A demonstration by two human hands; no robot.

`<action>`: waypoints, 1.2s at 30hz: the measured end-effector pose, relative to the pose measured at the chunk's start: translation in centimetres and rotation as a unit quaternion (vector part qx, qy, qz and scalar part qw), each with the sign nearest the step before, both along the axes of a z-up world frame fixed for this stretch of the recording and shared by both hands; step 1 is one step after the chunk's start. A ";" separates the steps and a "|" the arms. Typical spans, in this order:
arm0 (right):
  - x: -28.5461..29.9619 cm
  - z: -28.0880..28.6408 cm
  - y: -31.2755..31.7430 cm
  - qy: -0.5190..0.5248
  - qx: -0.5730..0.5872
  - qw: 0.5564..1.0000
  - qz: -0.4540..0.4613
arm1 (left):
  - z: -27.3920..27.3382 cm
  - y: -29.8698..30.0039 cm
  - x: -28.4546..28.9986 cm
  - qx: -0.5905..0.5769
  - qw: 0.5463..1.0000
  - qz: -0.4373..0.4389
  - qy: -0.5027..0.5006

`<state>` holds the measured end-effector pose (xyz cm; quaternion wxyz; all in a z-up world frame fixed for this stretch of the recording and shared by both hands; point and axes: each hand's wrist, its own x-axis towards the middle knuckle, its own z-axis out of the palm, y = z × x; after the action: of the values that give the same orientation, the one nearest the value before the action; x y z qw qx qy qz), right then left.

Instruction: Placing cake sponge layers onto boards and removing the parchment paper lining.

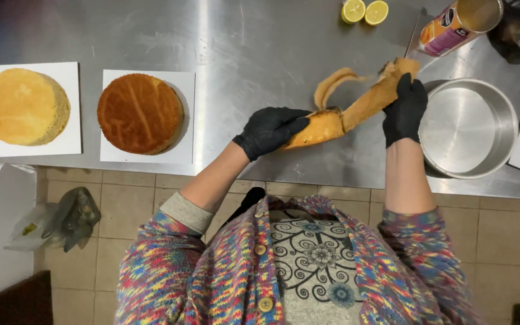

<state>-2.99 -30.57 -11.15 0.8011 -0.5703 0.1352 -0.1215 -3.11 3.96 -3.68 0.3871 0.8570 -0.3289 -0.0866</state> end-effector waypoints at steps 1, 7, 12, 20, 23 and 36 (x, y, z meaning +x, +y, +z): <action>0.2 -1.0 -1.9 0.019 0.018 1.000 -0.004 | 0.4 0.7 0.2 -0.011 0.999 0.007 0.032; -3.3 -2.2 3.7 0.199 0.167 0.950 0.171 | -0.2 6.2 1.5 -0.177 0.971 0.028 0.157; -4.7 -1.7 9.1 0.050 0.102 0.963 0.245 | 1.7 6.7 2.2 -0.186 0.948 0.052 0.254; -3.1 1.1 10.6 -0.023 -0.330 0.913 0.240 | 4.0 3.1 0.6 0.160 0.980 0.113 -0.019; -2.0 -1.3 9.4 0.090 -0.084 0.980 0.159 | 3.8 4.4 0.5 0.173 0.980 0.096 -0.030; -5.2 -1.0 13.9 -0.007 -0.197 0.940 0.280 | 4.8 5.9 -0.2 0.197 0.960 0.179 -0.086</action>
<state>-8.20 -16.66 -12.19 0.6757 -0.7303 -0.0621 0.0792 -3.27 9.85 1.17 0.1897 0.9654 -0.1788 -0.0052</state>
